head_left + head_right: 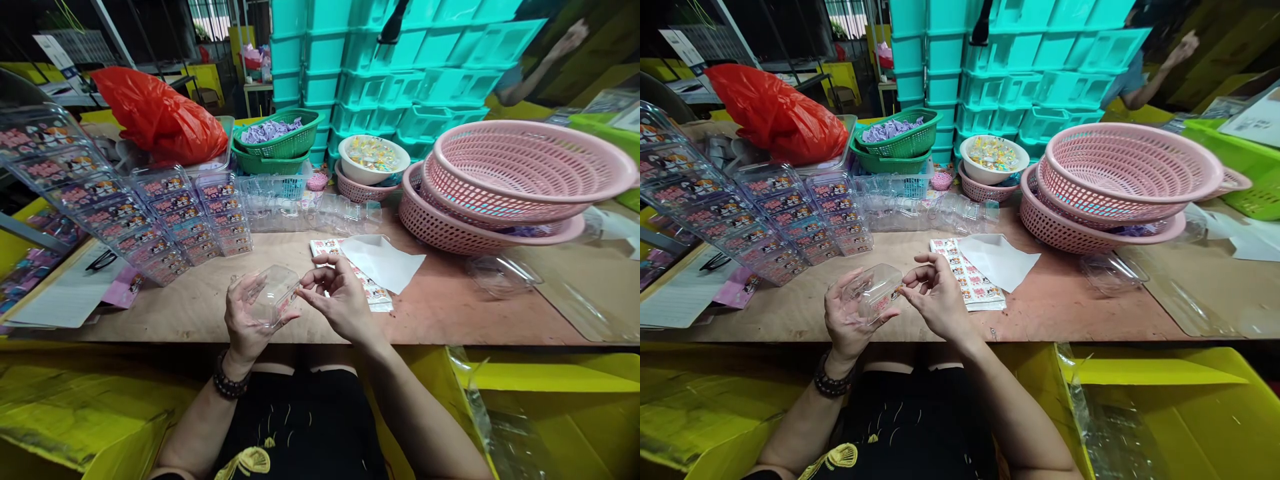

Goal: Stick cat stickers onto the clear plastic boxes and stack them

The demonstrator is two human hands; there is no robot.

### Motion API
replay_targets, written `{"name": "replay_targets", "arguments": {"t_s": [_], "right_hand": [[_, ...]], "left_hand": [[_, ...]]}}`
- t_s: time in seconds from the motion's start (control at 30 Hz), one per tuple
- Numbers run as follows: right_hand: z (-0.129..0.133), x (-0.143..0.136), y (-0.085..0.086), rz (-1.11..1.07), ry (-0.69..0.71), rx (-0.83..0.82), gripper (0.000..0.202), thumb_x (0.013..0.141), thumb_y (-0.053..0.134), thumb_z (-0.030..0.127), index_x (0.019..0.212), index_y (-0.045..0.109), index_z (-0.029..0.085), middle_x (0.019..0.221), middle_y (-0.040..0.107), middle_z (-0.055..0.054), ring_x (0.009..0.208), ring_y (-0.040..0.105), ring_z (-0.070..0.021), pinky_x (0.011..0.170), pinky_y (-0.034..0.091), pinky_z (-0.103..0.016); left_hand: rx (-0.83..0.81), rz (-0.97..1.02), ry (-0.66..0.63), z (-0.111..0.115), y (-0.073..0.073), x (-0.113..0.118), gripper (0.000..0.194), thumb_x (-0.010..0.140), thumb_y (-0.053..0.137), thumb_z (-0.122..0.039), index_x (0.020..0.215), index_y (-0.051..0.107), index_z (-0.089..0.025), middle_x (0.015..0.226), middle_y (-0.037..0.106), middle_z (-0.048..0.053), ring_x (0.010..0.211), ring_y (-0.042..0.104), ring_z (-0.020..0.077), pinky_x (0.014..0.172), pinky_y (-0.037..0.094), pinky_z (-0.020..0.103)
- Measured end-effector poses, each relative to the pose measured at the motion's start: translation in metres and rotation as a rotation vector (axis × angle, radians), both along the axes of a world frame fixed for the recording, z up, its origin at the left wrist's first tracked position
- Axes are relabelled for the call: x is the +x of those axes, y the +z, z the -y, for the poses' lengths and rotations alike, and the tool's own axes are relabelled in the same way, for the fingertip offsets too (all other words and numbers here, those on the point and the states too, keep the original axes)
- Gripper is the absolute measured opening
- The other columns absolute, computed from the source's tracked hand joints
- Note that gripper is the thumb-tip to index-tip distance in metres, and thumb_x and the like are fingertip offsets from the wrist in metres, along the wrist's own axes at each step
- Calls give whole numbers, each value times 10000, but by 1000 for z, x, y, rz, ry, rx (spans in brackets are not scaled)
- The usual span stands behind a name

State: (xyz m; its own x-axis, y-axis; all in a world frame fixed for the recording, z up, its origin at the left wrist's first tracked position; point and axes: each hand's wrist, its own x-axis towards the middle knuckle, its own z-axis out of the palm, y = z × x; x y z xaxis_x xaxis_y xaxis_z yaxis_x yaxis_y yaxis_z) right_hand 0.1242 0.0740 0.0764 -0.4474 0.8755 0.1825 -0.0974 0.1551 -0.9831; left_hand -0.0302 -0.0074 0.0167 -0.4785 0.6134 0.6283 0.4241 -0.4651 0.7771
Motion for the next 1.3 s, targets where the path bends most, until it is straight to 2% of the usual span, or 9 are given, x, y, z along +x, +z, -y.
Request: {"name": "replay_targets", "arguments": {"t_s": [0.13, 0.33, 0.43, 0.6, 0.73, 1.0, 1.3], "right_hand": [[-1, -1, -2, -6, 24, -16, 560, 706, 832, 408, 1083, 447, 255, 812, 647, 26, 726, 618, -142, 597, 456, -263], [1, -2, -2, -10, -55, 71, 567, 704, 849, 421, 1087, 467, 252, 855, 625, 17, 783, 611, -146, 649, 467, -274], [3, -2, -2, -6, -47, 37, 567, 721, 839, 429, 1112, 465, 259, 842, 629, 17, 780, 607, -150, 643, 460, -276], [4, -4, -3, -110, -46, -34, 579, 675, 876, 405, 1072, 476, 274, 860, 597, 21, 783, 605, -147, 650, 478, -274], [3, -4, -4, -107, -20, -81, 561, 694, 859, 415, 1072, 469, 274, 823, 628, 24, 762, 599, -149, 644, 468, -279], [6, 0, -4, -5, -14, -90, 289, 738, 806, 436, 896, 692, 221, 818, 602, 1, 733, 558, -133, 657, 477, -277], [10, -8, -11, 21, -125, 65, 171, 770, 778, 355, 877, 754, 223, 789, 631, -13, 669, 555, -125, 590, 454, -267]], "left_hand": [[-34, 15, 6, 1, -1, -1, 866, 559, 954, -374, 1273, 483, -237, 1289, 558, 124, 1147, 664, 295, 964, 590, 494], [13, -19, 18, -1, -1, -1, 873, 566, 954, -349, 1298, 490, -236, 1281, 559, 123, 1150, 660, 291, 956, 598, 486], [45, -55, 29, -2, -2, -2, 883, 572, 953, -333, 1316, 487, -235, 1283, 560, 122, 1152, 660, 285, 947, 605, 479], [45, -114, 45, -1, -3, -4, 891, 571, 947, -373, 1320, 487, -224, 1289, 561, 132, 1168, 654, 297, 936, 610, 479], [38, -105, 55, 0, -2, -3, 860, 572, 945, -380, 1293, 506, -217, 1280, 567, 135, 1185, 643, 306, 947, 602, 487], [-9, 71, -4, -3, 10, 0, 800, 611, 921, -424, 1258, 493, -230, 1220, 597, 96, 1041, 704, 241, 861, 626, 393], [-11, 15, 76, -3, 12, 2, 856, 574, 907, -534, 1243, 477, -215, 1194, 598, 102, 1049, 702, 264, 853, 627, 418]]}}
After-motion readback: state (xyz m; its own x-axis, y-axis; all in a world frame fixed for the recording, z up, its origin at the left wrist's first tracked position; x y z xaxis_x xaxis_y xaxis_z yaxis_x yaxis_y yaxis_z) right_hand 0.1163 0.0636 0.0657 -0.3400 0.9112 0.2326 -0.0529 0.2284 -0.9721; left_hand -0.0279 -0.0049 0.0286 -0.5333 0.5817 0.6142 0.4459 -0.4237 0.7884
